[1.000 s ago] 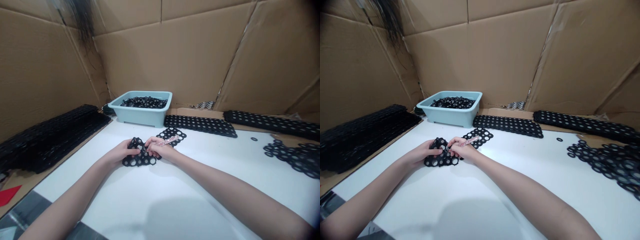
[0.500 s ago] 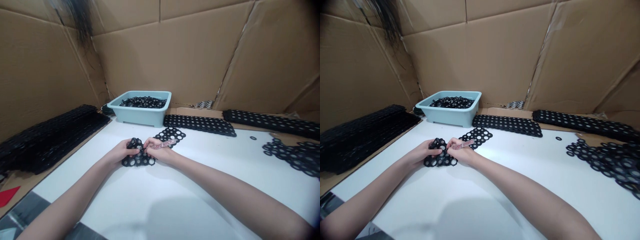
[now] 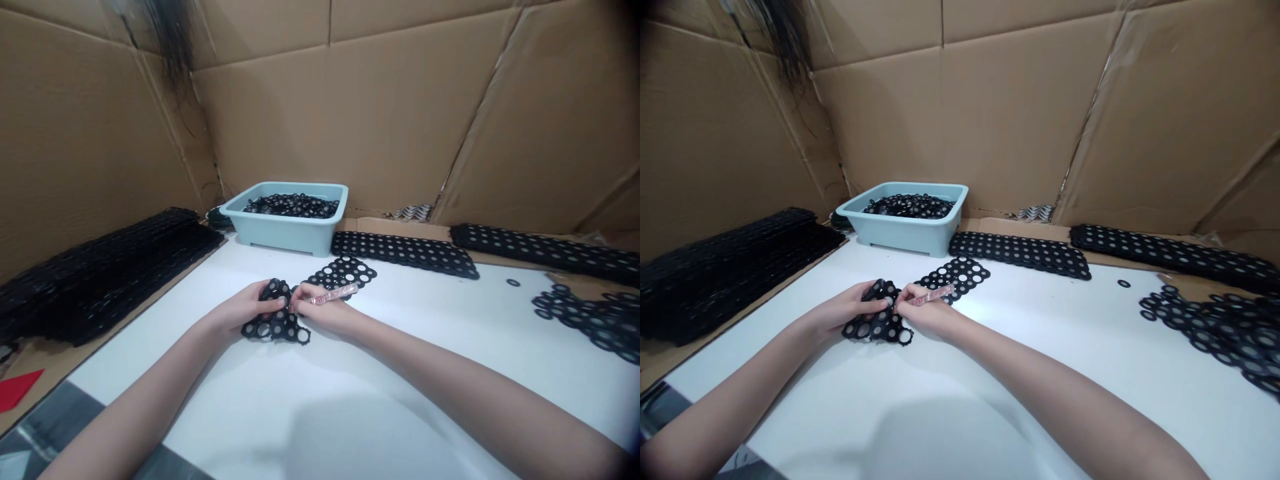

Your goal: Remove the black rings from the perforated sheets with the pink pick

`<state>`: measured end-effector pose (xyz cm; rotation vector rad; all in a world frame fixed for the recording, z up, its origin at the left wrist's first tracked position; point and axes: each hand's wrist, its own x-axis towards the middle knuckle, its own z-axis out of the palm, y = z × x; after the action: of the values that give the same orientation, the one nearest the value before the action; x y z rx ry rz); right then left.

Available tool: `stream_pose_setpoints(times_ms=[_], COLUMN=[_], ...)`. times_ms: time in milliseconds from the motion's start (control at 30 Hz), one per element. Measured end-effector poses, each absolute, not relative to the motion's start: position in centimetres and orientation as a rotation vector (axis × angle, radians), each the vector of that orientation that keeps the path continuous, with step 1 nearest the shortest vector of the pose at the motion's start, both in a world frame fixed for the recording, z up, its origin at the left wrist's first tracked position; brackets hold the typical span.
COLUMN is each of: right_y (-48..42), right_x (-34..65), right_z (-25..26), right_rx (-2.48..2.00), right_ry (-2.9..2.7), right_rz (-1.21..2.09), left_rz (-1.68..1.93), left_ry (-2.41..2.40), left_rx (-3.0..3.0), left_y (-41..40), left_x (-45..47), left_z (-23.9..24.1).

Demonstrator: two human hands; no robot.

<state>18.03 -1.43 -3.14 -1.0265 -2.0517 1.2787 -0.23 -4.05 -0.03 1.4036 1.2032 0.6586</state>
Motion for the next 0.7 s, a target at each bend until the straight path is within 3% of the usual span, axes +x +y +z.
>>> stream_pose_setpoints(times_ms=[200, 400, 700], right_y=[-1.4, -0.1, 0.2], right_x=[18.1, 18.1, 18.3], right_z=[-3.1, -3.2, -2.9], right_rx=[-0.944, -0.855, -0.741], right_ry=[-1.958, -1.651, -1.352], right_rz=[1.421, 1.702, 1.852], left_rz=[0.568, 0.735, 0.887], left_ry=[1.218, 1.169, 1.209], left_rx=[1.599, 1.565, 1.368], left_y=[-4.3, -4.0, -3.8], left_x=[-0.7, -0.2, 0.4], left_z=[0.4, 0.1, -0.3])
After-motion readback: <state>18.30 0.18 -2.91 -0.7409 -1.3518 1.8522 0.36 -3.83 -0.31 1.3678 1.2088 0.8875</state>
